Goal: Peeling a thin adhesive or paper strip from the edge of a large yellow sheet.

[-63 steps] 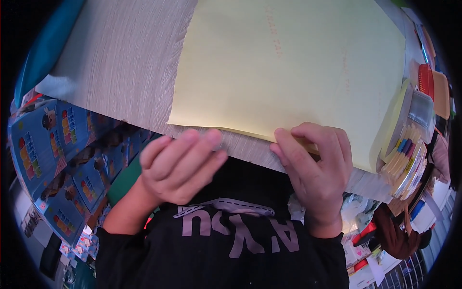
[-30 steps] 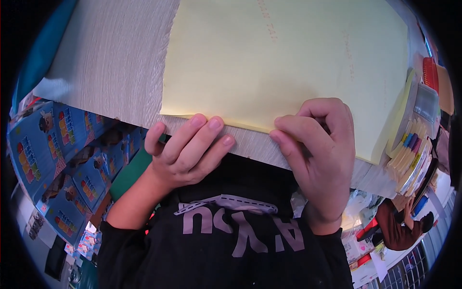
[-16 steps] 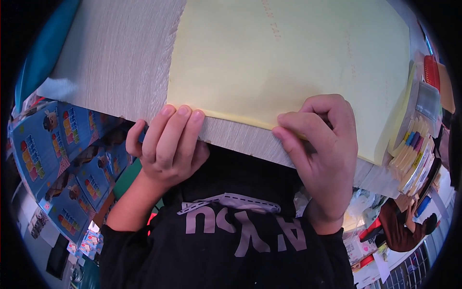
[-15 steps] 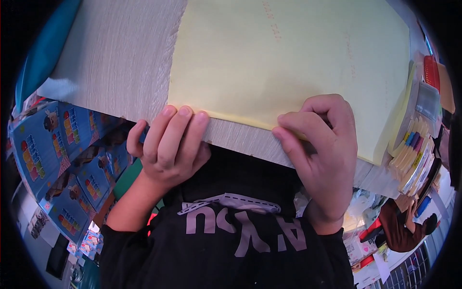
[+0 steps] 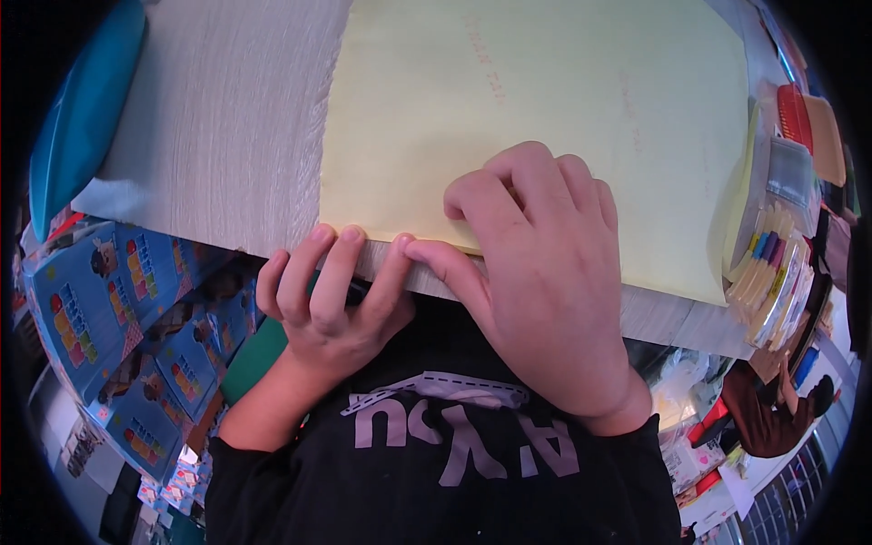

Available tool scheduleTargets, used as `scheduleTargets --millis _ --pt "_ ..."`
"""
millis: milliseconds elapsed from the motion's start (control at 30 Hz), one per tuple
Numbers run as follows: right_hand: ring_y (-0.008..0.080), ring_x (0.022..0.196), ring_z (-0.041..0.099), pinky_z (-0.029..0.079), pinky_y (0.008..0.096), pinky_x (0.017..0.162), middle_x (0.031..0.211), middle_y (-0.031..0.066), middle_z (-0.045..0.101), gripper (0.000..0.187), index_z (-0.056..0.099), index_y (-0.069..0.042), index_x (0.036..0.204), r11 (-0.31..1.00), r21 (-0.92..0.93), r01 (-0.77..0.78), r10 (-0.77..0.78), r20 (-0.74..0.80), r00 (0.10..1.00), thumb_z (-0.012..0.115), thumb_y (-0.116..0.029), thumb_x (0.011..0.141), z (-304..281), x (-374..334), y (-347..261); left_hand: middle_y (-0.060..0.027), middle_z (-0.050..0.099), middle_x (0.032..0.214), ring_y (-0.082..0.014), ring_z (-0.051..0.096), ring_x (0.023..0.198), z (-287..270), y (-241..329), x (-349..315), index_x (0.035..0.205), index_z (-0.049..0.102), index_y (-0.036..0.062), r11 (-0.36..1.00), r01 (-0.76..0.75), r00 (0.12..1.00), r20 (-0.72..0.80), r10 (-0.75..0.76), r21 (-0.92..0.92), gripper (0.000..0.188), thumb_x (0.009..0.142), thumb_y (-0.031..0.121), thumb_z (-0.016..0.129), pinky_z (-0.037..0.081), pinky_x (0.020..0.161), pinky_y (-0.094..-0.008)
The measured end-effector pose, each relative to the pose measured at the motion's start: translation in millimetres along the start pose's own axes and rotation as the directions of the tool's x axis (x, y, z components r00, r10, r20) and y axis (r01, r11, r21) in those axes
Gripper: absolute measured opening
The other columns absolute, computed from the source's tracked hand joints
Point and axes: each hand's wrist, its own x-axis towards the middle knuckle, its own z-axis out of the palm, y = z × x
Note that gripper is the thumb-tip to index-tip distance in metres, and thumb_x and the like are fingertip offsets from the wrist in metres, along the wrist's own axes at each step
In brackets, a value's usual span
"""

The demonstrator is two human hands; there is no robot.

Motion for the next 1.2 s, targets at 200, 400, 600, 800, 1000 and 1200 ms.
scheduleTargets --millis 200,400,600,800,1000,1200 --pt "0.0206 0.08 0.047 0.035 0.0343 0.068 0.085 0.0021 0.047 0.028 0.058 -0.011 0.082 0.999 0.02 0.048 -0.045 -0.114 0.992 0.074 -0.028 0.067 12.1 -4.1 10.1 -0.0041 0.049 0.123 -0.0242 0.047 0.118 -1.1 -2.3 1.7 0.121 0.062 0.0242 1.0 -0.007 1.0 0.017 0.007 -0.007 0.037 0.085 0.024 0.058 0.031 0.104 -0.042" --pt "0.02 0.081 0.047 0.036 0.0341 0.07 0.086 0.0009 0.047 0.03 0.059 -0.012 0.083 0.997 0.042 0.066 -0.064 -0.06 0.996 0.077 -0.026 0.064 2.8 -6.8 21.9 -0.0042 0.047 0.124 -0.0246 0.045 0.12 0.4 -4.4 0.2 0.121 0.062 0.0203 0.999 -0.032 0.999 0.014 0.031 0.021 0.038 0.083 0.02 0.059 0.031 0.104 -0.043" --pt "0.0241 0.086 0.049 0.039 0.0367 0.081 0.093 0.0032 0.051 0.03 0.064 -0.012 0.092 1.0 0.03 0.004 -0.004 -0.017 1.0 0.077 -0.029 0.071 -15.2 -18.5 39.2 -0.0045 0.047 0.124 -0.0248 0.045 0.121 2.8 -4.1 -0.6 0.122 0.061 0.0195 0.999 -0.028 1.0 0.005 0.028 0.017 0.041 0.081 0.016 0.061 0.031 0.104 -0.0433" --pt "0.0274 0.089 0.05 0.039 0.0369 0.082 0.094 0.0063 0.052 0.035 0.064 -0.009 0.091 0.997 -0.027 -0.075 0.075 -0.015 0.997 0.08 -0.029 0.068 -34.0 -35.7 55.2 -0.0044 0.047 0.124 -0.0241 0.044 0.121 -0.2 -3.3 2.1 0.12 0.063 0.0173 0.999 -0.04 0.999 0.03 0.04 0.002 0.043 0.078 0.01 0.059 0.031 0.104 -0.0422" --pt "0.0284 0.09 0.05 0.041 0.0365 0.079 0.094 0.0079 0.053 0.037 0.062 -0.007 0.091 0.991 -0.039 -0.126 0.124 -0.052 0.991 0.081 -0.025 0.066 -41.9 -49.1 71.4 -0.0042 0.048 0.122 -0.0236 0.044 0.121 -0.4 -5.3 0.9 0.119 0.064 0.0156 0.999 -0.036 0.999 0.039 0.036 0.005 0.043 0.076 0.009 0.059 0.031 0.104 -0.041" --pt "0.0255 0.091 0.053 0.041 0.0326 0.08 0.094 0.0083 0.054 0.037 0.06 -0.004 0.092 0.978 -0.059 -0.198 0.192 -0.095 0.977 0.081 -0.022 0.068 -56.5 -67.4 91.1 -0.0047 0.047 0.121 -0.0231 0.045 0.119 -3.0 -7.4 5.6 0.119 0.064 0.0135 0.999 -0.037 0.999 0.037 0.038 -0.027 0.045 0.075 0.005 0.06 0.034 0.101 -0.0408"
